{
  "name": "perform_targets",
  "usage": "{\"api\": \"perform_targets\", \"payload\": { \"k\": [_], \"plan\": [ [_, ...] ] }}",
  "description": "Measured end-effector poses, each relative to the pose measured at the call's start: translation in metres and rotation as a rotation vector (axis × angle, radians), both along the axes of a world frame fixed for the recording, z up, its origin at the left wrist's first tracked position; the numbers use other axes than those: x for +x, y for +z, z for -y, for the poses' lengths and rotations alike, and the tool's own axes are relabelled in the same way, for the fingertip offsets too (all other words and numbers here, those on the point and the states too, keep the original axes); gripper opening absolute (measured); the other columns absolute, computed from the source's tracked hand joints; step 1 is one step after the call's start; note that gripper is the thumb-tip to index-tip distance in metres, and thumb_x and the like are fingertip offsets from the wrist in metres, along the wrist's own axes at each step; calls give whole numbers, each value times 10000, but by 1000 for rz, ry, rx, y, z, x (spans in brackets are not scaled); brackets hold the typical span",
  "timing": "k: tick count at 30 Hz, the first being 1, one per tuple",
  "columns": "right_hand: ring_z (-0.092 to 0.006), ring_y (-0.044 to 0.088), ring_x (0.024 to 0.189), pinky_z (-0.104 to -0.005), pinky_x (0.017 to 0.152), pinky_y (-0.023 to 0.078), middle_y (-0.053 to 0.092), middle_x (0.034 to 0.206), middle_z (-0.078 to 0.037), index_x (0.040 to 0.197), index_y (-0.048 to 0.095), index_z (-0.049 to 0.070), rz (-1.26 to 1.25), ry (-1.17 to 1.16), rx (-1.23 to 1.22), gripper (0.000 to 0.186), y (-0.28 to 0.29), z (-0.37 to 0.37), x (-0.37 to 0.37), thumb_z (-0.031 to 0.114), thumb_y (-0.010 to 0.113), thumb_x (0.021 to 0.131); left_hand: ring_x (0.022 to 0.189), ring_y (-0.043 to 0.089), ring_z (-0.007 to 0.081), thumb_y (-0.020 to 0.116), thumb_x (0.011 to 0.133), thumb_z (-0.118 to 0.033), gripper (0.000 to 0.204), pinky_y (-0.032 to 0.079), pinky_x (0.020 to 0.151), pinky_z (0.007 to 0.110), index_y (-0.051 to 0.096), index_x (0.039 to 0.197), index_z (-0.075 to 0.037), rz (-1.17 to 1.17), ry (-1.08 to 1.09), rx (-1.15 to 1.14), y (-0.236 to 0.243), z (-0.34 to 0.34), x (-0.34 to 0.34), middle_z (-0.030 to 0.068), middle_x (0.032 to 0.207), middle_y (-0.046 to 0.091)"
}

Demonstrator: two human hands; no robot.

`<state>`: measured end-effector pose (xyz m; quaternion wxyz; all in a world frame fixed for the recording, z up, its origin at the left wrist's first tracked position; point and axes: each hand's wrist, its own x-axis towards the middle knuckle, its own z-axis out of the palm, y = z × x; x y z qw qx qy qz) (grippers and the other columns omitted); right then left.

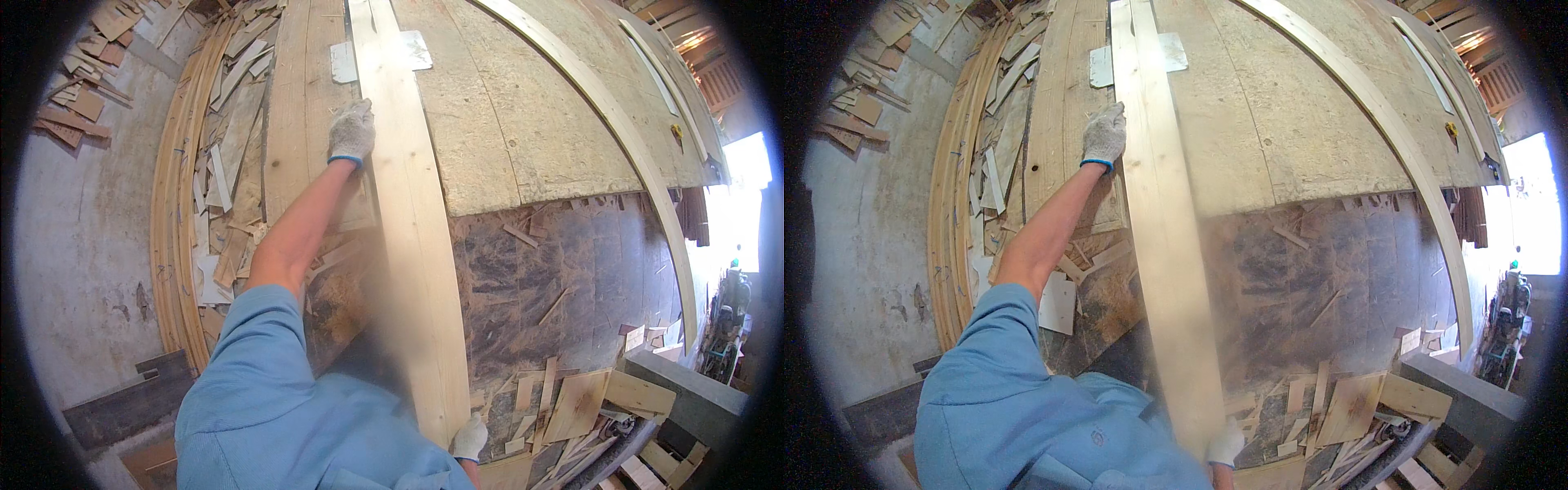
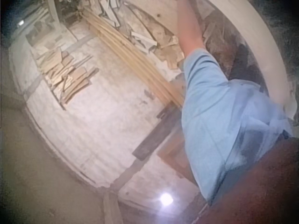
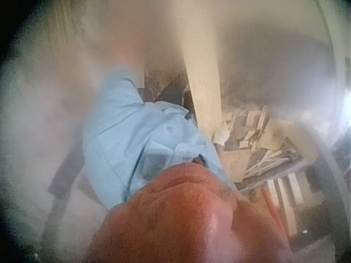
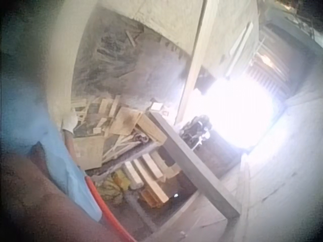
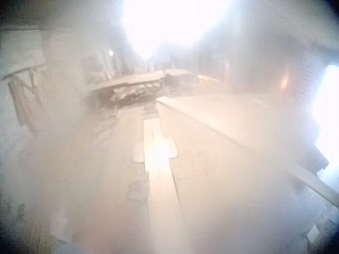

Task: The person feeds a long wooden plank through a table saw, guiding it with gloved hands to cut it into smaller pieces. The person repeatedly positions and pushes the plank through the saw, then removes the cut sections.

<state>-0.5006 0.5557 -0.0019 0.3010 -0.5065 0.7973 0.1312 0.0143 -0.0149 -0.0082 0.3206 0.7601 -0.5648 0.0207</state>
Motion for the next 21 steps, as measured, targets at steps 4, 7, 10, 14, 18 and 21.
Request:
{"api": "perform_targets", "payload": {
  "k": [4,7,10,14,18,21],
  "plan": [
    [-407,733,817,-510,715,561,744,875,-200,1053,710,95,-35,70,-46,161,6,14,8,152,648,917,1203,652,377,552,1006,-239,327,494,1082,469,750,1235,-117,-15,-13,-6,1,1,1,152,1277,723],
    [-397,732,801,-500,706,563,744,864,-190,1056,714,85,-25,48,6,166,20,32,20,147,648,917,1206,649,382,552,1006,-241,326,490,1085,474,751,1231,-113,-14,-22,-28,-3,2,5,162,1274,723],
    [-464,696,753,-564,661,533,694,770,-249,920,671,50,70,73,-176,340,27,39,30,240,438,1076,1210,646,384,555,1002,-235,325,489,1086,474,752,1228,-110,-10,-37,-8,-1,2,5,161,1278,723],
    [-391,724,775,-497,689,559,732,842,-190,990,702,67,-37,92,-39,137,17,39,27,173,658,915,1198,647,386,567,987,-218,318,491,1081,479,753,1219,-104,-43,7,32,4,1,-7,158,1263,727],
    [-397,727,781,-513,677,557,728,844,-196,937,689,60,-93,182,-90,121,19,45,30,167,634,924,1188,641,391,580,975,-202,306,486,1076,487,751,1206,-98,-8,-31,-62,0,0,2,151,1266,721],
    [-403,728,786,-517,683,563,725,840,-200,921,684,56,-82,158,-75,120,18,53,35,156,618,928,1162,653,392,581,978,-192,295,503,1047,484,751,1199,-95,21,-37,-59,1,-2,-1,140,1265,723]
  ]
}}
